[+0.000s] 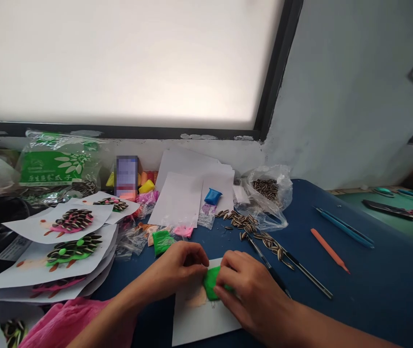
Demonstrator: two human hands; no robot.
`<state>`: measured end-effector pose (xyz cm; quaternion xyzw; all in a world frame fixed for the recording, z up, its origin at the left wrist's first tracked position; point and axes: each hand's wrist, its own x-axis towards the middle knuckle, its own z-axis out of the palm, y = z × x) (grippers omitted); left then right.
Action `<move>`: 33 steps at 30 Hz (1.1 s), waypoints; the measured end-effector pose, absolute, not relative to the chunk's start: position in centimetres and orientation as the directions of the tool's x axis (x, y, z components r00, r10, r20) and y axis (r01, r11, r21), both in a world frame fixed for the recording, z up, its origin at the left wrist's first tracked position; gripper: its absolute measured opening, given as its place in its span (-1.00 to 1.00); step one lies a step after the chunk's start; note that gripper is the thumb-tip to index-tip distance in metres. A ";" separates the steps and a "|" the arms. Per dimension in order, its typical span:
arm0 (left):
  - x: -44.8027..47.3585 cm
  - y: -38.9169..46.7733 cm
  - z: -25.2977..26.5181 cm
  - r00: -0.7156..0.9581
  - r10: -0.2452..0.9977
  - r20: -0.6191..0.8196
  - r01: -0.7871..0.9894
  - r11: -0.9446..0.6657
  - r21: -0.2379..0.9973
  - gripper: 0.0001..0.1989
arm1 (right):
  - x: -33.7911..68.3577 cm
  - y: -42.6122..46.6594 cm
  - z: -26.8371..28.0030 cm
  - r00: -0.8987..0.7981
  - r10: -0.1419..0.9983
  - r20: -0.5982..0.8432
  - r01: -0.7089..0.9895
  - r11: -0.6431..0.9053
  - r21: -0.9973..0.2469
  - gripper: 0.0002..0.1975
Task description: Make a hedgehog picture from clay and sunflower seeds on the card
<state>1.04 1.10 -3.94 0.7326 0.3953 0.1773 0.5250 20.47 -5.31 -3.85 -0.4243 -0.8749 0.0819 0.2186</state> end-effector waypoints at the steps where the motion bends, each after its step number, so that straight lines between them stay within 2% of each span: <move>1: 1.1 1.1 -3.9 0.622 0.768 -0.154 0.399 -0.141 0.906 -0.87 | 20.2 -5.0 -3.7 -0.529 0.801 0.281 0.719 0.599 -0.353 -0.90; 6: 1.0 1.1 -4.0 0.611 0.776 -0.153 0.412 -0.147 0.899 -0.92 | 19.0 -3.7 -3.0 -0.501 0.853 0.145 0.754 0.513 -0.410 -0.85; 11: 0.9 1.2 -4.2 0.619 0.771 -0.153 0.405 -0.146 0.903 -0.93 | 18.6 -3.2 -2.4 -0.495 0.868 0.045 0.789 0.471 -0.394 -0.80; 22: 0.9 1.3 -4.8 0.615 0.777 -0.138 0.409 -0.164 0.898 -0.91 | 18.4 -3.3 -2.0 -0.429 0.903 0.013 0.796 0.384 -0.467 -0.83; 33: 1.1 1.1 -4.0 0.594 0.785 -0.174 0.453 -0.147 0.880 -0.87 | 19.2 -3.0 -2.7 -0.430 0.903 0.001 0.766 0.366 -0.528 -0.85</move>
